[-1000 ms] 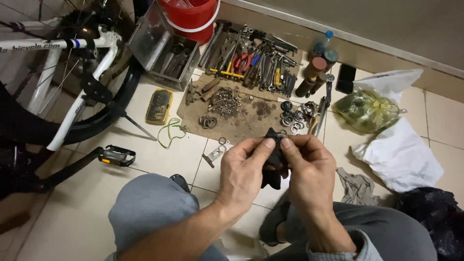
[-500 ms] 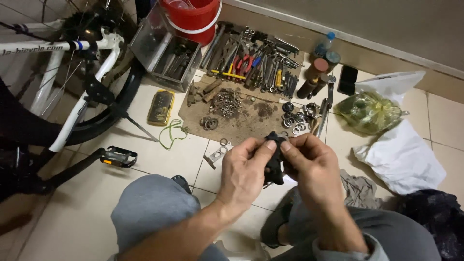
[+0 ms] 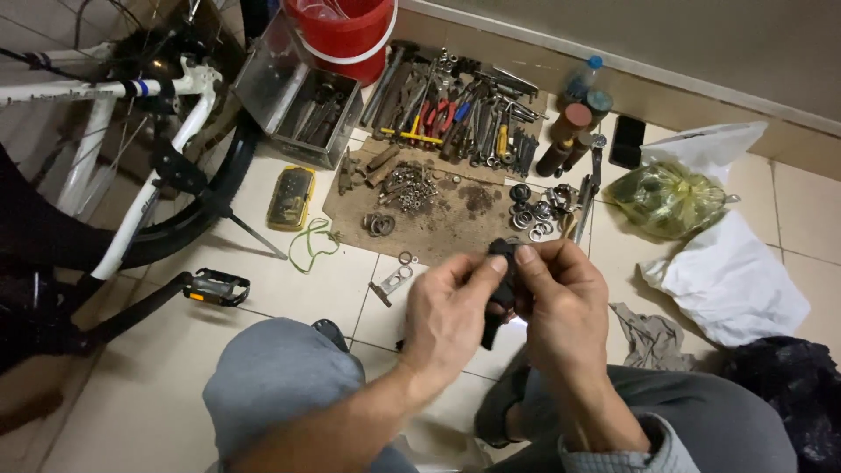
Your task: The person sits on the floor and cleans small bicycle parts. They wipe a metal ring with a black cloth, then use a wire brush to scrub the same ring, and finally wipe it again with a gray cloth.
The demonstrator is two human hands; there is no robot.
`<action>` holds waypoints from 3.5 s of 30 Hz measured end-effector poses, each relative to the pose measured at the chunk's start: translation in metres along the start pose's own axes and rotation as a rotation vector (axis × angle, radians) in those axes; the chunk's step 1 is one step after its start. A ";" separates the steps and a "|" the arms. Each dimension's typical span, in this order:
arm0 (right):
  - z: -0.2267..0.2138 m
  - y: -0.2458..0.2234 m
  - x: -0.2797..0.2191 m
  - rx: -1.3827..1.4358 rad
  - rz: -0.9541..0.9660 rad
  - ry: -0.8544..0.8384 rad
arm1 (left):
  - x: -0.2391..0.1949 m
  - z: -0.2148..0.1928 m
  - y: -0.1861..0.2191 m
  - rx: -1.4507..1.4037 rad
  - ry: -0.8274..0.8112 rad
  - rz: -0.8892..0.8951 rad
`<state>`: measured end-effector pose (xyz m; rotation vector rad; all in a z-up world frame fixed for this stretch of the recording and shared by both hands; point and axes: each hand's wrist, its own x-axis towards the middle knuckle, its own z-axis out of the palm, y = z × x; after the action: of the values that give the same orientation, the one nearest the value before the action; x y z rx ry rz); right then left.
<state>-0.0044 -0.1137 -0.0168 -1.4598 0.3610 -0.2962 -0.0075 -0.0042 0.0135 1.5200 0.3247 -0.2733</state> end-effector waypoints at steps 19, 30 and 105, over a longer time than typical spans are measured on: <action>-0.014 0.012 0.004 0.177 0.101 0.002 | 0.006 0.006 0.001 -0.062 0.000 0.132; -0.034 -0.007 0.018 -0.076 0.035 -0.189 | 0.016 -0.008 0.003 0.186 -0.039 0.300; -0.098 0.274 0.187 -0.981 0.346 0.038 | 0.172 -0.098 -0.219 0.551 -0.745 -0.594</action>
<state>0.1191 -0.2542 -0.3074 -2.3003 0.8522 0.1760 0.0668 0.0903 -0.2559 1.6953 0.0890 -1.4516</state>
